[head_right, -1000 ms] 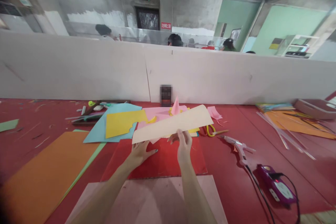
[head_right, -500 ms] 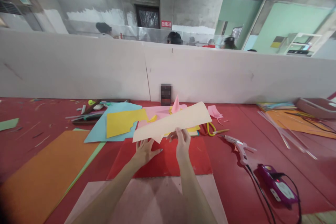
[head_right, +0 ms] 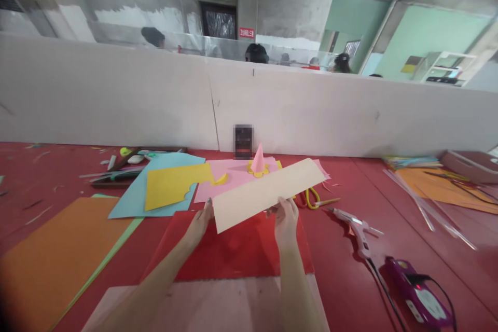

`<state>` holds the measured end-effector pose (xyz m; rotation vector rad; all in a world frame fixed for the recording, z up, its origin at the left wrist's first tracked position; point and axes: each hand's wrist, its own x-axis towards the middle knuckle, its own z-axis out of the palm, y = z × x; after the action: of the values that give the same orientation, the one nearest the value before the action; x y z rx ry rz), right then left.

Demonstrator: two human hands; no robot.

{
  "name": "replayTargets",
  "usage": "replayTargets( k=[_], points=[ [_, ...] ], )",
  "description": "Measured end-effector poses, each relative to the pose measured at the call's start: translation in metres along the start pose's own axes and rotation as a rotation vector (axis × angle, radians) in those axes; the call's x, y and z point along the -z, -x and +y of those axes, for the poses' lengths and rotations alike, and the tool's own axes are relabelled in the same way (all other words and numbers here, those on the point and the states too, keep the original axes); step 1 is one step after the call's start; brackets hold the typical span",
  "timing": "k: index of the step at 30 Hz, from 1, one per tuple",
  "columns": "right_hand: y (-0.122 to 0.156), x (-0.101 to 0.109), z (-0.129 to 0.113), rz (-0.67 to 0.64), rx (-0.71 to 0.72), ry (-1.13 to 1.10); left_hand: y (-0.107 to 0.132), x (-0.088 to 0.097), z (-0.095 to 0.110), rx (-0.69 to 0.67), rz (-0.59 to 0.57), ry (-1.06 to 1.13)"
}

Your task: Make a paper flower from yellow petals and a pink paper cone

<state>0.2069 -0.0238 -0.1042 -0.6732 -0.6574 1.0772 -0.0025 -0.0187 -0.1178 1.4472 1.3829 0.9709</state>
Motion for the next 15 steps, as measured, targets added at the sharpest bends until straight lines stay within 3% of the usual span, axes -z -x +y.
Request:
replayTargets(
  k=[3, 7, 9, 11, 13, 15],
  points=[
    [0.003, 0.0, 0.001, -0.044, -0.045, -0.01, 0.003, 0.0, 0.003, 0.125, -0.129, 0.343],
    [0.006, 0.002, 0.0, -0.156, -0.162, 0.013, 0.008, 0.003, 0.009, 0.249, -0.031, 0.697],
    [0.006, 0.006, -0.001, -0.199, -0.231, 0.032, 0.009, 0.008, 0.011, 0.243, 0.064, 0.729],
    [0.004, 0.011, -0.001, -0.207, -0.291, 0.044, 0.009, 0.015, 0.012, 0.225, 0.086, 0.726],
    [0.002, 0.018, 0.0, -0.156, -0.337, 0.084, 0.008, 0.024, 0.011, 0.234, 0.042, 0.698],
    [0.002, 0.026, 0.004, -0.039, -0.327, 0.193, 0.006, 0.033, 0.005, 0.256, -0.074, 0.619]
  ],
)
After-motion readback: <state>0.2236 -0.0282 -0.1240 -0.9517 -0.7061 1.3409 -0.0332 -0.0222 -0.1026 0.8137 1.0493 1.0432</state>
